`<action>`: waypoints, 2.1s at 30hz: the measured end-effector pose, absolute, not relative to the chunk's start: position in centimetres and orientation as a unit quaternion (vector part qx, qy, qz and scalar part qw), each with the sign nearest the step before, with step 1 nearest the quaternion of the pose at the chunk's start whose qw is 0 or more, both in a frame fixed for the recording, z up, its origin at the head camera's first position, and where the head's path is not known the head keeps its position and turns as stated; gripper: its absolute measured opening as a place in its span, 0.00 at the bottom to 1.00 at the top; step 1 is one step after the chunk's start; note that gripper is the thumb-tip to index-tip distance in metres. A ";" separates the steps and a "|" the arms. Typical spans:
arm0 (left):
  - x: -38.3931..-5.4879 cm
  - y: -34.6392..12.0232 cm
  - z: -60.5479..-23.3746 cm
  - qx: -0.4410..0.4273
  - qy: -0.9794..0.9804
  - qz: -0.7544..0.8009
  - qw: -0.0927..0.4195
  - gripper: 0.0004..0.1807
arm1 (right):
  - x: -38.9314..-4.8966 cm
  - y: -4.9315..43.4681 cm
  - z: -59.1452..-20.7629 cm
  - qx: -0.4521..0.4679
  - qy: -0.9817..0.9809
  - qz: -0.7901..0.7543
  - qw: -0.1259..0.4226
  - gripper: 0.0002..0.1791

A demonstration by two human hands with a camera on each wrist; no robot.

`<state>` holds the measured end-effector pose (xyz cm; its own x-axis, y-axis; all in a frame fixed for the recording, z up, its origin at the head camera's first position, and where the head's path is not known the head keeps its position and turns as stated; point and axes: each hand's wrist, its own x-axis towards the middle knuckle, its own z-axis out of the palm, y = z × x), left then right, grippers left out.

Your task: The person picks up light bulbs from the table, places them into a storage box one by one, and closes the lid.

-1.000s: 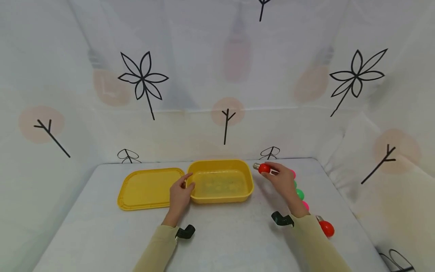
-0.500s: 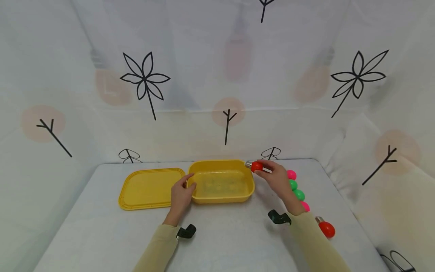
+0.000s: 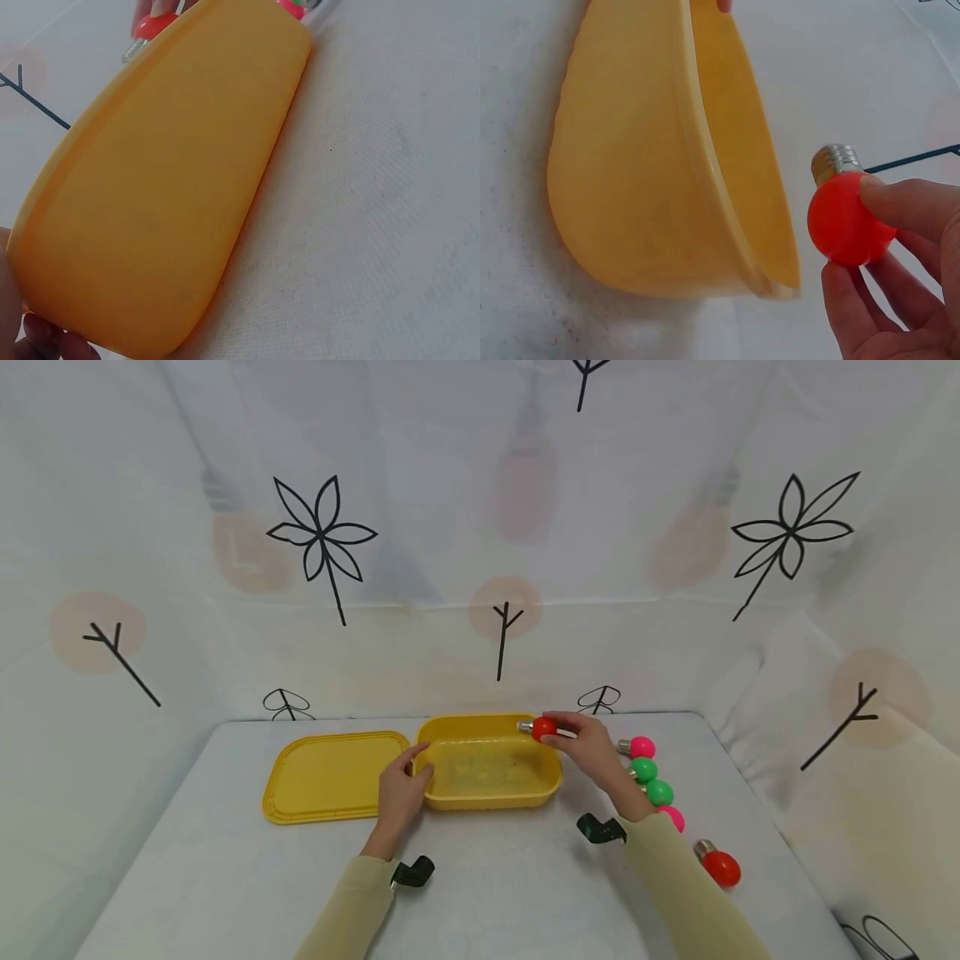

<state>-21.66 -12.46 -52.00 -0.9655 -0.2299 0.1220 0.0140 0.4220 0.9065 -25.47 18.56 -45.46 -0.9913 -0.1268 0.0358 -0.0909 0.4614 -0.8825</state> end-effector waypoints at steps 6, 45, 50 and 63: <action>-21.6 -12.4 -52.0 0.070 -0.834 -0.536 0.115 0.20 | -26.3 18.0 -46.0 -0.082 0.853 -0.514 0.024 0.24; -21.4 -12.4 -51.9 0.061 -0.829 -0.547 0.096 0.21 | -29.8 15.1 -45.8 -0.132 0.849 -0.478 0.181 0.22; -21.5 -12.2 -52.0 0.061 -0.831 -0.546 0.088 0.20 | -30.4 15.0 -46.0 -0.133 0.843 -0.484 0.196 0.21; -21.9 -12.2 -51.9 0.063 -0.826 -0.554 0.083 0.21 | -31.1 13.1 -46.3 -0.148 0.835 -0.488 0.205 0.18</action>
